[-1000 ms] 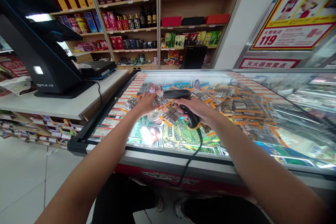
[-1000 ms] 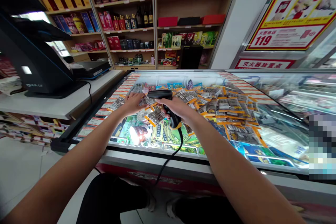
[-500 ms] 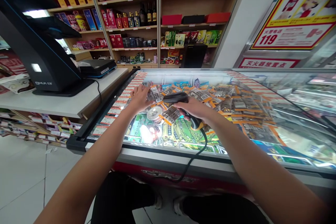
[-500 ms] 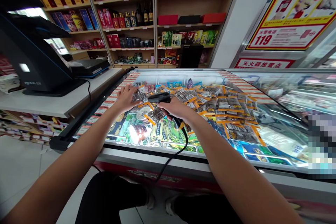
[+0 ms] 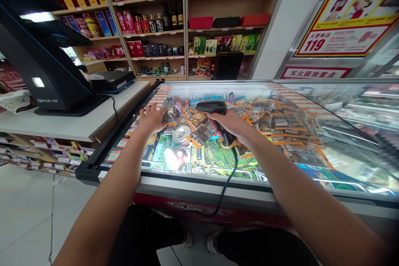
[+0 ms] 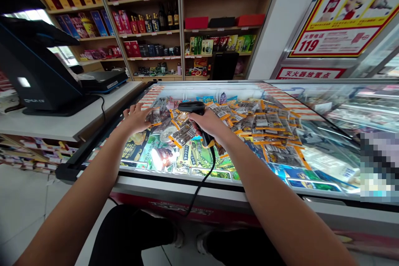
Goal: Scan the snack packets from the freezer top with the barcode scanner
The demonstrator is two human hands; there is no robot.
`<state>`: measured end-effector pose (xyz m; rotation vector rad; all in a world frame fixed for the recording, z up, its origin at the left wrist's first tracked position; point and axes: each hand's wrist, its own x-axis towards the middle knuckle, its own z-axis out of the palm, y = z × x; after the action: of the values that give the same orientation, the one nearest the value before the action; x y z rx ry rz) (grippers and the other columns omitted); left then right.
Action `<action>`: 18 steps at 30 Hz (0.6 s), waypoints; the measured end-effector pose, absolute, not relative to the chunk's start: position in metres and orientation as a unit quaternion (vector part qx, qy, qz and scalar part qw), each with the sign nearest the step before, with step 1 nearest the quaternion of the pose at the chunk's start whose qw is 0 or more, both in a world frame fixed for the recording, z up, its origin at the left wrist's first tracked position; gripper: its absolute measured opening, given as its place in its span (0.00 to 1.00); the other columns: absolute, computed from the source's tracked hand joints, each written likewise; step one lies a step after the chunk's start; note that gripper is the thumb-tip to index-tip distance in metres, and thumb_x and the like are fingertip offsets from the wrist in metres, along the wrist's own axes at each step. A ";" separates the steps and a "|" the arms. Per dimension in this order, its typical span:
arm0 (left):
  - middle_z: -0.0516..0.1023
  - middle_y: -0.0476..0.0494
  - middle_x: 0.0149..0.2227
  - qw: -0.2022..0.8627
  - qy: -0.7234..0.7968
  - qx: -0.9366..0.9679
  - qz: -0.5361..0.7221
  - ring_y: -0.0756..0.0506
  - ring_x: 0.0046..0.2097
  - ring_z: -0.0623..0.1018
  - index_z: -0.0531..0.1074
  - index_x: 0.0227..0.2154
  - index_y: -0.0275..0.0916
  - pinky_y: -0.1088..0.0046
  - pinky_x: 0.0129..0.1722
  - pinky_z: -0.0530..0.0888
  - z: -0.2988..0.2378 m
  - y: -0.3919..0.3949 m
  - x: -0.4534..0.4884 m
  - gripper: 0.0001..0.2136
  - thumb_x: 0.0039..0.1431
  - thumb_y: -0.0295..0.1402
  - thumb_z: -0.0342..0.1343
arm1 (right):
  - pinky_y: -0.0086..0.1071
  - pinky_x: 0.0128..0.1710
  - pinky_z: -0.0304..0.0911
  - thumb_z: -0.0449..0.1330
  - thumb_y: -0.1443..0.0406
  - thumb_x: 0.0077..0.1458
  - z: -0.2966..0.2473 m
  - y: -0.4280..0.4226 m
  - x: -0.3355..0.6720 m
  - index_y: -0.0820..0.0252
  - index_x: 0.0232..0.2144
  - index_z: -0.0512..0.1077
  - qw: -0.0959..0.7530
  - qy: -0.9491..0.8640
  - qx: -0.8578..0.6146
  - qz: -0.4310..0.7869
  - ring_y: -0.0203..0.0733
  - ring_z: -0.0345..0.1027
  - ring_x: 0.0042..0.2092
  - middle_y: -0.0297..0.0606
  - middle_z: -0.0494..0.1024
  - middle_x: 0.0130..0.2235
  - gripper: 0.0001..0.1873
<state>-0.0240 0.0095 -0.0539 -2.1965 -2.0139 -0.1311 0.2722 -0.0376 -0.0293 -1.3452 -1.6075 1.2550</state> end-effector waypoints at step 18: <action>0.77 0.39 0.53 -0.184 -0.538 -0.740 -0.359 0.35 0.55 0.73 0.71 0.52 0.42 0.52 0.55 0.67 -0.072 0.004 0.057 0.17 0.62 0.40 0.50 | 0.33 0.22 0.57 0.62 0.57 0.59 -0.028 -0.039 0.269 0.58 0.28 0.69 0.384 -0.582 -0.484 0.529 0.35 0.61 0.21 0.35 0.69 0.24 0.13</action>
<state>0.0573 0.0039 -0.0717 -2.6446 -1.9211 -1.2841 0.2685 -0.0387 -0.0275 -1.2329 -1.4827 1.3483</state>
